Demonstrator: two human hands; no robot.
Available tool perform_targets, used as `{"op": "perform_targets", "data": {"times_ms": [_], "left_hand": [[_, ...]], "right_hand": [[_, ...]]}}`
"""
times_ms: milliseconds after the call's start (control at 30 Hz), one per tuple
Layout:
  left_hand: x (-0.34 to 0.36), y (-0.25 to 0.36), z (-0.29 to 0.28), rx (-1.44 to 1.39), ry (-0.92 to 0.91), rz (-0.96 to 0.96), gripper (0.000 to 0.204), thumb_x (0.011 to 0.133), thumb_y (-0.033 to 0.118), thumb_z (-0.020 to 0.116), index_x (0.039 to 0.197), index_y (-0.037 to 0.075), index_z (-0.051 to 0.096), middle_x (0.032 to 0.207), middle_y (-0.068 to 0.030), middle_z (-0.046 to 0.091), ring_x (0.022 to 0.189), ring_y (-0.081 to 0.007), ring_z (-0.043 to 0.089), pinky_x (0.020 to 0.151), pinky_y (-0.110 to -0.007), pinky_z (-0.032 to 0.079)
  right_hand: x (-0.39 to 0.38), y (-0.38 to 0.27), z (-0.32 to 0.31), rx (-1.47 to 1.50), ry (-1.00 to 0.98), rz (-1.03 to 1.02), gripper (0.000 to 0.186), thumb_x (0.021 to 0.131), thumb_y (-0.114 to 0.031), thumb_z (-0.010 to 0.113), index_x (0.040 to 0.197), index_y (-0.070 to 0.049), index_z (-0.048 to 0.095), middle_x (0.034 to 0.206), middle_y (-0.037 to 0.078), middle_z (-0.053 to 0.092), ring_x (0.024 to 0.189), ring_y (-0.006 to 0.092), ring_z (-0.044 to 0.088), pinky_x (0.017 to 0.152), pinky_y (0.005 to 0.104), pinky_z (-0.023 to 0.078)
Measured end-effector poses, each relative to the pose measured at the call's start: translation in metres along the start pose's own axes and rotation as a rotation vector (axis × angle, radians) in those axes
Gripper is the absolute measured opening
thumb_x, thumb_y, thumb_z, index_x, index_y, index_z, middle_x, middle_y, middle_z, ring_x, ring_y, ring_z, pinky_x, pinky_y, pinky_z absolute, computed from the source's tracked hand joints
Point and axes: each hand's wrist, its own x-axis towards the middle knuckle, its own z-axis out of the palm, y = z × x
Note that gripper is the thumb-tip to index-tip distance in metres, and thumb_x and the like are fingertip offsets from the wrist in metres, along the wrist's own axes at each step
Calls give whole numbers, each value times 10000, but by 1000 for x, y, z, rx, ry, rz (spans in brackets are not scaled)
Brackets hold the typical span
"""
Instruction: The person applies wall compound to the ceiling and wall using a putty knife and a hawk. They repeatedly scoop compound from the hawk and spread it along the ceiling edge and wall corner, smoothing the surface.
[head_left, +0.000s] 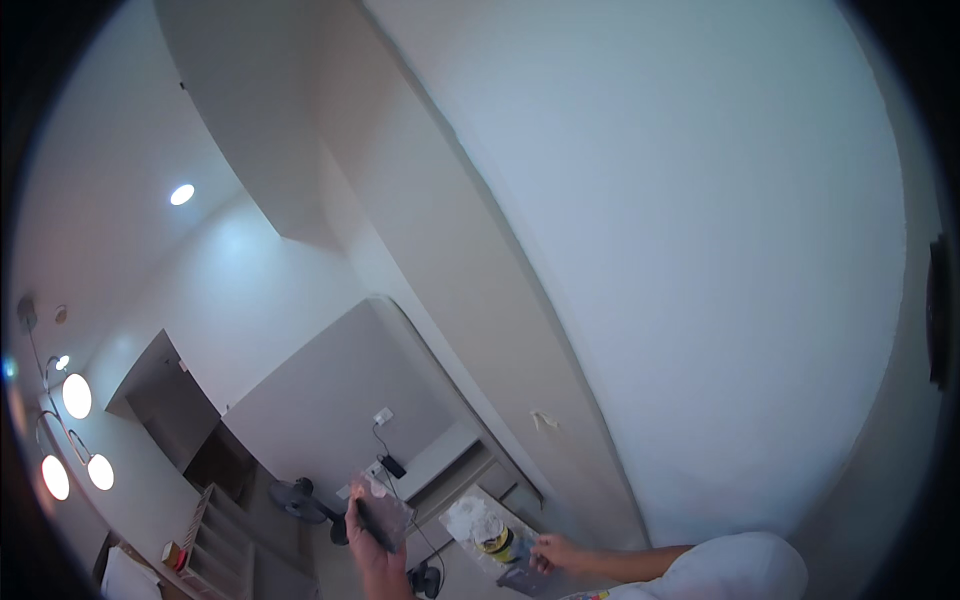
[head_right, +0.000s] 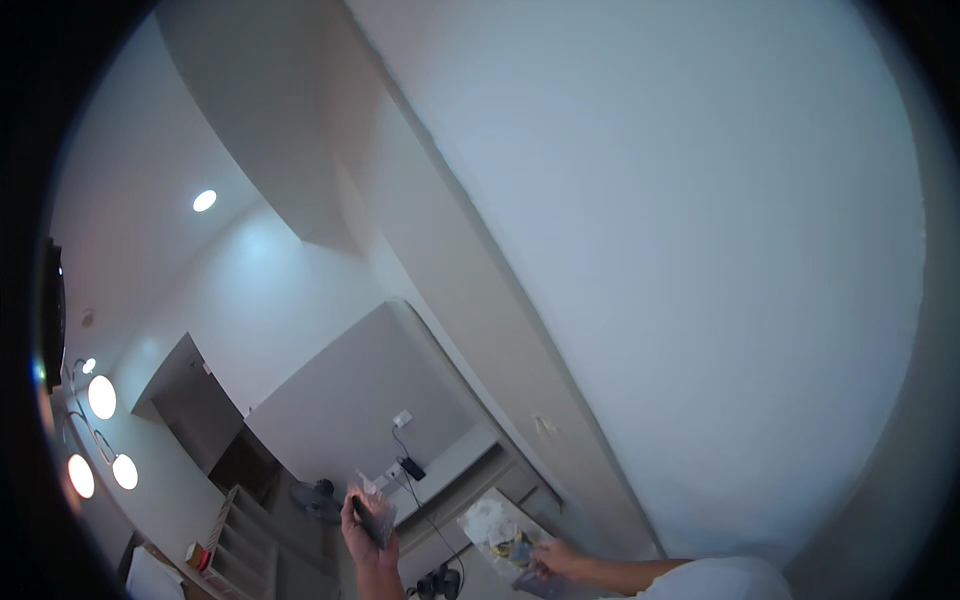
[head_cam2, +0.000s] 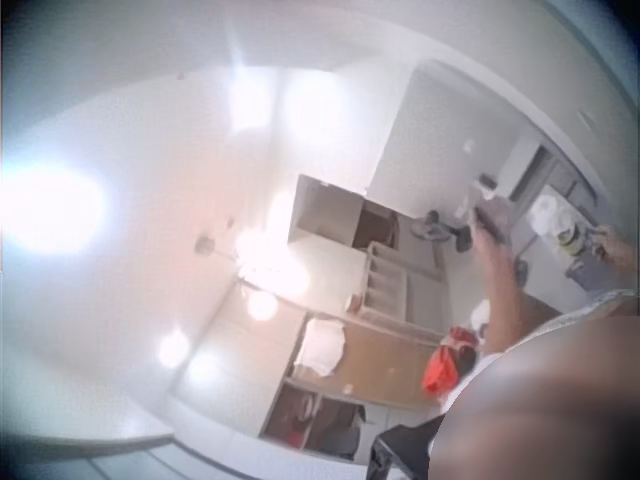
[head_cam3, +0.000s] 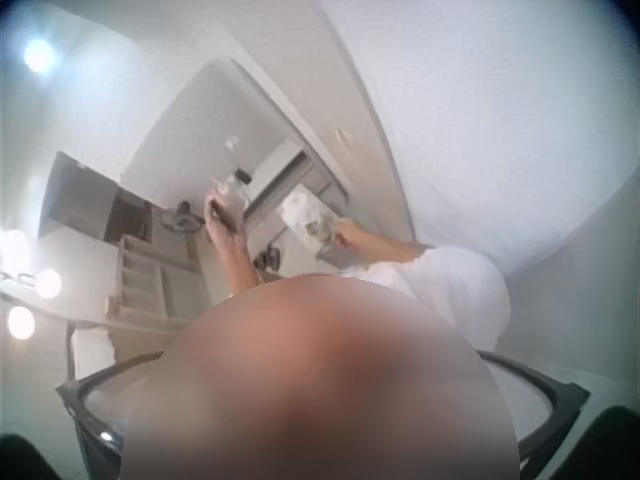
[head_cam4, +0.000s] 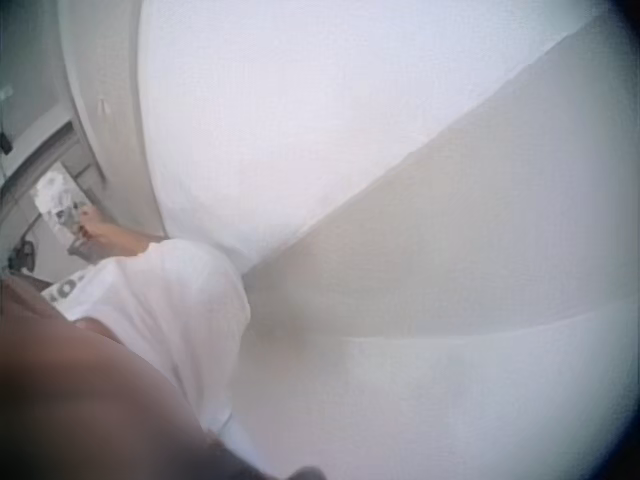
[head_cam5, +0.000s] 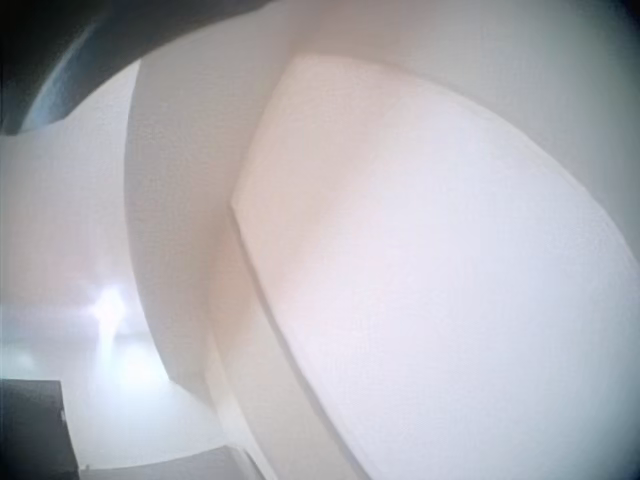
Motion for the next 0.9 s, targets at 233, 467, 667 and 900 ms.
{"op": "perform_targets", "data": {"times_ms": [233, 467, 667, 900], "left_hand": [[14, -62, 53, 219, -59, -23, 410, 1151, 345, 460, 1401, 47, 591, 1379, -114, 661, 1269, -284, 645, 1072, -459, 537], [-16, -109, 90, 501, -295, 223, 359, 1148, 271, 506, 1420, 45, 569, 1331, -110, 666, 1195, -214, 666, 1047, -390, 547], [-46, -120, 91, 949, -393, 322, 376, 1130, 270, 565, 1379, -6, 617, 1253, -83, 692, 1123, -139, 635, 1023, -303, 498], [-77, -118, 92, 1323, -532, 194, 306, 1118, 185, 564, 1328, -13, 662, 1132, -90, 732, 1014, -138, 643, 941, -297, 513]], "right_hand": [[-72, -155, 15, 111, -19, -622, 324, 1117, -308, 591, 910, -59, 604, 661, -32, 532, 577, 54, 485, 531, 250, 400], [-137, -200, 15, -40, 77, -647, 337, 1108, -310, 614, 916, -34, 640, 694, -65, 517, 618, 19, 442, 554, 233, 365], [-138, -183, 7, -127, 230, -638, 348, 1090, -313, 639, 892, -28, 665, 717, -60, 532, 663, 22, 446, 572, 255, 372], [-146, -180, 2, -162, 295, -678, 338, 1083, -287, 640, 908, 2, 660, 743, -41, 559, 714, 47, 463, 603, 292, 415]]}}
